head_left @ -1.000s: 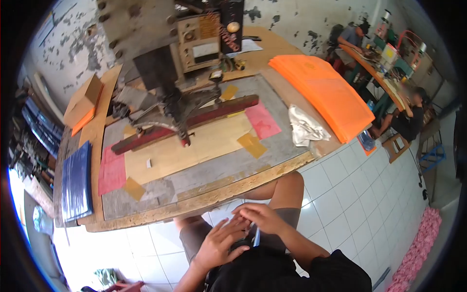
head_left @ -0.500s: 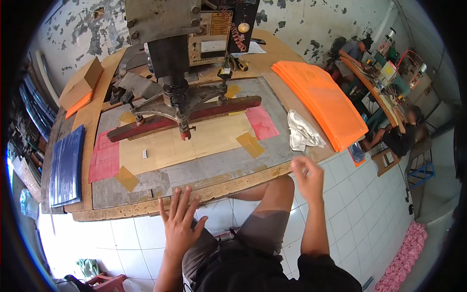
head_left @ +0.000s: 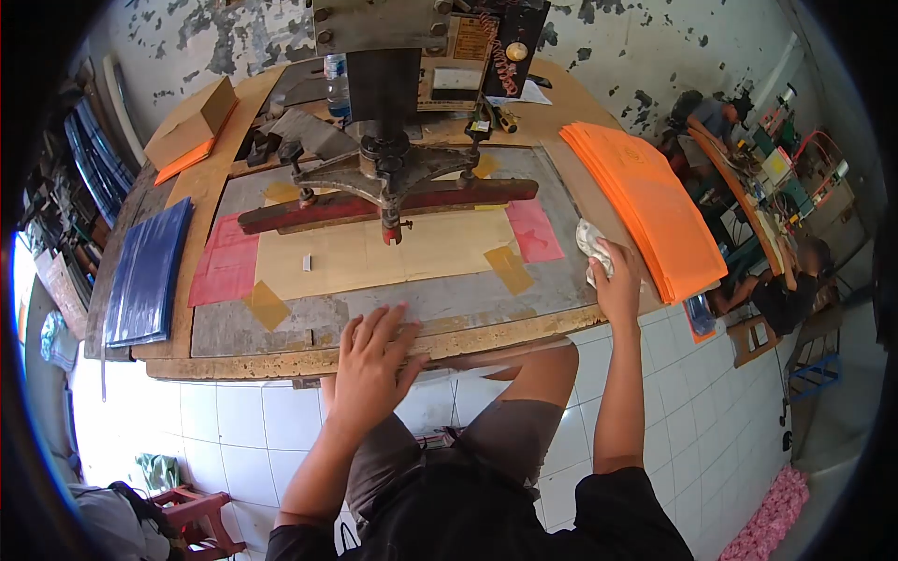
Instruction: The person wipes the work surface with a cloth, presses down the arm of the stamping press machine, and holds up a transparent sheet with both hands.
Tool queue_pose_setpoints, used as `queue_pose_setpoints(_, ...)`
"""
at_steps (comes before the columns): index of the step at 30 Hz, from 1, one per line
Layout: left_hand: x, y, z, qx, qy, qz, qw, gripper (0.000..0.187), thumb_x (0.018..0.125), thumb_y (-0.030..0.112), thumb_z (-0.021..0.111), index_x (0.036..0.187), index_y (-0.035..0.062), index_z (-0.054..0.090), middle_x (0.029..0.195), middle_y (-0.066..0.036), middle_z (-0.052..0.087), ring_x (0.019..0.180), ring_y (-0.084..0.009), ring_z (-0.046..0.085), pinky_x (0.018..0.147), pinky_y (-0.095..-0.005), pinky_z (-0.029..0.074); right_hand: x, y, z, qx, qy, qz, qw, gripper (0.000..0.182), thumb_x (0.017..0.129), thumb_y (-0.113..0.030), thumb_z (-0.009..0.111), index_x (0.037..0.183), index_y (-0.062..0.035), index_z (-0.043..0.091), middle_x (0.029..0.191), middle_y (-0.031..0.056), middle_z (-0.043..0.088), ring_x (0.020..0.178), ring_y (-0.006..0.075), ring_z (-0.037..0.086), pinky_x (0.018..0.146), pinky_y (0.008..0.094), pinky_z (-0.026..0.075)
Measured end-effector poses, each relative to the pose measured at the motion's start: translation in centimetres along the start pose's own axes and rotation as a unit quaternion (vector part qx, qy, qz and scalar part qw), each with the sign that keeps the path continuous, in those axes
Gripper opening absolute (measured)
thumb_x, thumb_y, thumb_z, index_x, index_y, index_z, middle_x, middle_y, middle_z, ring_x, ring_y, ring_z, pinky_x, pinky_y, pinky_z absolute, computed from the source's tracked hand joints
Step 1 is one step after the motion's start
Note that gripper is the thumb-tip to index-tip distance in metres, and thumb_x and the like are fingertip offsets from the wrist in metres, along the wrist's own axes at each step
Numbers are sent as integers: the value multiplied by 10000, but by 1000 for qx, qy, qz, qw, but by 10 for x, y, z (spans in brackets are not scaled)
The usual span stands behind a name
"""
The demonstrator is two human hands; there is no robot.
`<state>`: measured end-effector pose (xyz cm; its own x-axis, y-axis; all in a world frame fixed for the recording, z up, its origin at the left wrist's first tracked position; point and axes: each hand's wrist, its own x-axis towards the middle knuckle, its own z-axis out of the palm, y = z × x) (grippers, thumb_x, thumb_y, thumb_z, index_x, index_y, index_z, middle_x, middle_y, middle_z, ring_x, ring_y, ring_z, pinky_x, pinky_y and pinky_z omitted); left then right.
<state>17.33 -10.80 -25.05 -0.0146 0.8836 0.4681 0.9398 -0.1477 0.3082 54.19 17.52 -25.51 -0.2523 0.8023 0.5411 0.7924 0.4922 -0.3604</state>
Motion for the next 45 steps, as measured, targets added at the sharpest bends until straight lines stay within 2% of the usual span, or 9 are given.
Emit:
queue_pose_setpoints(4,8,-2,6,22,1,-8,1000,469,1025,322,774,1424,80,724,1589,-140,615,1488,-380,541,1268,-623,363,-10,-51,-7,91,89,4,992,426,1050,-137,758,1461,-44,694,1427,192,700,1325,392,659,1141,469,509)
queue_pose_setpoints(6,9,1,14,22,12,-15,1000,479,1017,315,780,1430,78,721,1606,-149,601,1496,-387,536,1274,-620,356,-31,-99,-6,133,118,-48,983,505,1040,-111,738,1538,-87,660,1521,186,677,1393,410,616,1181,526,476)
queue_pose_setpoints(7,10,6,19,17,19,-19,1000,484,1018,319,779,1433,78,718,1610,-152,593,1498,-387,533,1275,-620,355,-44,-124,0,165,96,-93,977,546,1000,-102,755,1539,-111,669,1528,176,676,1419,416,602,1197,537,464)
queue_pose_setpoints(9,10,14,29,10,24,-28,999,500,1018,328,779,1446,79,707,1619,-156,579,1501,-389,528,1278,-620,351,-61,-166,6,177,-55,-227,956,577,957,-145,787,1523,-147,677,1547,161,651,1467,410,575,1227,561,435)
queue_pose_setpoints(12,7,19,35,15,24,-36,999,521,1024,343,773,1465,80,689,1628,-154,569,1506,-382,524,1285,-622,342,-70,-174,28,114,-106,-247,956,551,964,-165,794,1504,-149,685,1557,160,632,1470,412,571,1234,584,420)
queue_pose_setpoints(20,-10,24,43,12,44,-60,997,496,1026,331,776,1459,102,698,1673,-82,586,1570,-334,492,1330,-617,252,-37,-131,28,67,-74,-121,988,466,1025,-205,754,1481,-130,687,1542,145,633,1451,401,568,1234,563,417)
queue_pose_setpoints(31,13,6,17,19,3,-18,1000,495,1035,373,760,1430,77,717,1643,-142,577,1559,-369,487,1324,-649,268,-12,-135,52,53,-84,-102,990,465,1059,-207,714,1510,-122,640,1532,161,624,1423,402,574,1208,553,437)
queue_pose_setpoints(35,8,8,24,-9,59,-117,991,546,1008,396,783,1441,74,702,1646,-158,566,1562,-371,483,1316,-644,277,-8,-135,53,49,-86,-101,990,463,1073,-223,702,1520,-121,640,1527,168,631,1424,410,577,1216,548,434)
queue_pose_setpoints(45,13,5,32,35,46,-103,993,583,1011,382,763,1493,64,684,1700,-171,507,1601,-371,432,1326,-662,240,-8,-134,60,29,-82,-89,992,473,1085,-244,700,1539,-131,632,1557,193,607,1456,414,555,1232,550,421)
